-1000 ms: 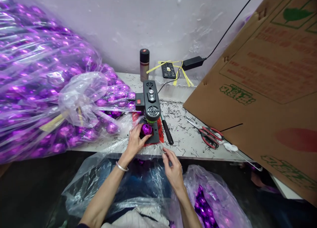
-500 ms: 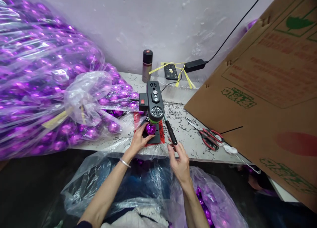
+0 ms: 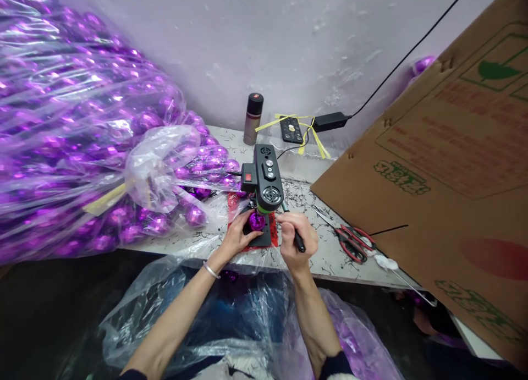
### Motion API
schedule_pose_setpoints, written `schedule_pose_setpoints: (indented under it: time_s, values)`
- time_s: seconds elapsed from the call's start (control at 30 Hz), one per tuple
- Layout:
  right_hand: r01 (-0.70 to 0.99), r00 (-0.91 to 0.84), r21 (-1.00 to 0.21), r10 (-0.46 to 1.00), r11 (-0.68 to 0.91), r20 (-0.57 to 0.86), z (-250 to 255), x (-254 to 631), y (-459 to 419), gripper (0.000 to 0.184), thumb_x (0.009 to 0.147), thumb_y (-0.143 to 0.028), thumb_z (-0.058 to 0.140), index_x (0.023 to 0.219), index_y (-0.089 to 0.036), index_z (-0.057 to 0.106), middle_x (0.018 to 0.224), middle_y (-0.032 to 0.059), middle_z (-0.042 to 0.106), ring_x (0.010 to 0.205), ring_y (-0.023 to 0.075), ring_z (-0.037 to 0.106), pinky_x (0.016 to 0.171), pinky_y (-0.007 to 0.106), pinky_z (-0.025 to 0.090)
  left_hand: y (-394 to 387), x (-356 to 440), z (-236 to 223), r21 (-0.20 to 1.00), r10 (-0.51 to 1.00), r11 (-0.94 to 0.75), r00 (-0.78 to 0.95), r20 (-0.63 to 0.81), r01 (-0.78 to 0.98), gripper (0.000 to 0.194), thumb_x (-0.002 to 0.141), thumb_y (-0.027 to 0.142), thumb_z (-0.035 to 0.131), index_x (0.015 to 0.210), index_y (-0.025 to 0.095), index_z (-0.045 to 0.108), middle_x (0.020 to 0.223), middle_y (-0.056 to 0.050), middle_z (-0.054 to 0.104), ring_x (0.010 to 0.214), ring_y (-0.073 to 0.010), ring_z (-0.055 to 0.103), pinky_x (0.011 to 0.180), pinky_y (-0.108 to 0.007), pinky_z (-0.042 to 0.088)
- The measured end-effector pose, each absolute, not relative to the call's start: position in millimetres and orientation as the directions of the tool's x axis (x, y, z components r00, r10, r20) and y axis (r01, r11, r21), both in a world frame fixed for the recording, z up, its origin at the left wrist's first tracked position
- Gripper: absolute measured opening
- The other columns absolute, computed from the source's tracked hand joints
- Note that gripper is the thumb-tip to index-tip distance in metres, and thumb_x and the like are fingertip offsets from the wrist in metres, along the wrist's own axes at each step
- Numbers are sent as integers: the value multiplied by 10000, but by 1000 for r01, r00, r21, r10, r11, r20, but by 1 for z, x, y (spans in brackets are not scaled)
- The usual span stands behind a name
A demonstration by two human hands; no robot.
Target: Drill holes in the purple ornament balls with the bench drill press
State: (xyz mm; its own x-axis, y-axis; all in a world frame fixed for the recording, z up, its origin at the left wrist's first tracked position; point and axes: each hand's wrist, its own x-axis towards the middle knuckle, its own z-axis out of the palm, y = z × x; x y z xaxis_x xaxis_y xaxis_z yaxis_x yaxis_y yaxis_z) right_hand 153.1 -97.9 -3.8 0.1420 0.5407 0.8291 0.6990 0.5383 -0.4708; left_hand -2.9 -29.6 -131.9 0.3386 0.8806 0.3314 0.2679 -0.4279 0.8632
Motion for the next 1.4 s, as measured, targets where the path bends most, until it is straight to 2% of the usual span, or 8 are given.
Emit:
schedule_pose_setpoints:
  time_s: [0.1,0.23,0.5,0.63,0.83,1.03,1.27,1.4]
  values:
    - [703,166,-485,544,520,823,-12,149,-94,353,1042,-367,415,761,-250,593,669,21,624,626,176,635,605,344,517,-30,-3,-133,856,872,-444,349,344,265,696,834,581,766,1384,189,597,1361,-183,671,1293,-356,629,1116,-550,482]
    - [668,197,-500,516,551,833,-34,143,-93,363,1050,-326,376,712,-257,486,631,-2,565,548,147,535,562,319,430,-30,-1,-132,857,876,-439,340,342,270,671,837,555,772,1385,207,600,1341,-173,682,1279,-349,639,1107,-546,493]
    - [651,279,-535,486,538,828,-64,138,-93,370,1054,-333,335,707,-261,446,633,-15,527,589,160,529,687,371,482,-32,-1,-131,860,873,-442,345,346,255,657,849,554,759,1384,208,599,1328,-169,688,1265,-347,647,1091,-544,509]
    - [633,316,-561,484,534,816,-72,138,-93,377,1051,-353,326,702,-261,438,639,-14,522,590,160,521,698,381,491,-32,0,-132,867,879,-428,343,332,256,662,846,554,762,1386,208,599,1341,-169,682,1271,-345,645,1097,-540,506]
    - [576,361,-646,554,500,750,-82,139,-92,436,1038,-464,305,666,-273,427,612,-1,503,578,183,511,689,424,508,-31,1,-133,873,876,-429,342,339,233,677,842,573,759,1382,194,601,1350,-180,679,1290,-351,636,1106,-547,499]
    - [563,376,-570,428,599,822,-79,136,-88,383,1044,-347,382,686,-253,479,638,-19,521,586,157,523,709,384,498,-31,1,-135,873,876,-429,344,339,231,701,825,574,780,1388,199,597,1360,-181,670,1290,-356,633,1111,-548,495]
    - [601,352,-531,399,597,847,-76,136,-83,393,1059,-334,366,691,-237,462,653,-35,537,589,138,542,789,395,525,-29,2,-139,834,843,-497,361,399,238,706,850,553,766,1423,196,560,1362,-182,661,1287,-354,627,1098,-552,505]
    - [610,313,-479,364,631,877,-78,137,-81,387,1059,-315,380,691,-231,466,656,-37,543,600,131,549,748,357,512,-28,2,-140,827,843,-500,365,396,257,707,841,519,789,1421,185,560,1356,-182,659,1290,-355,622,1100,-542,504]
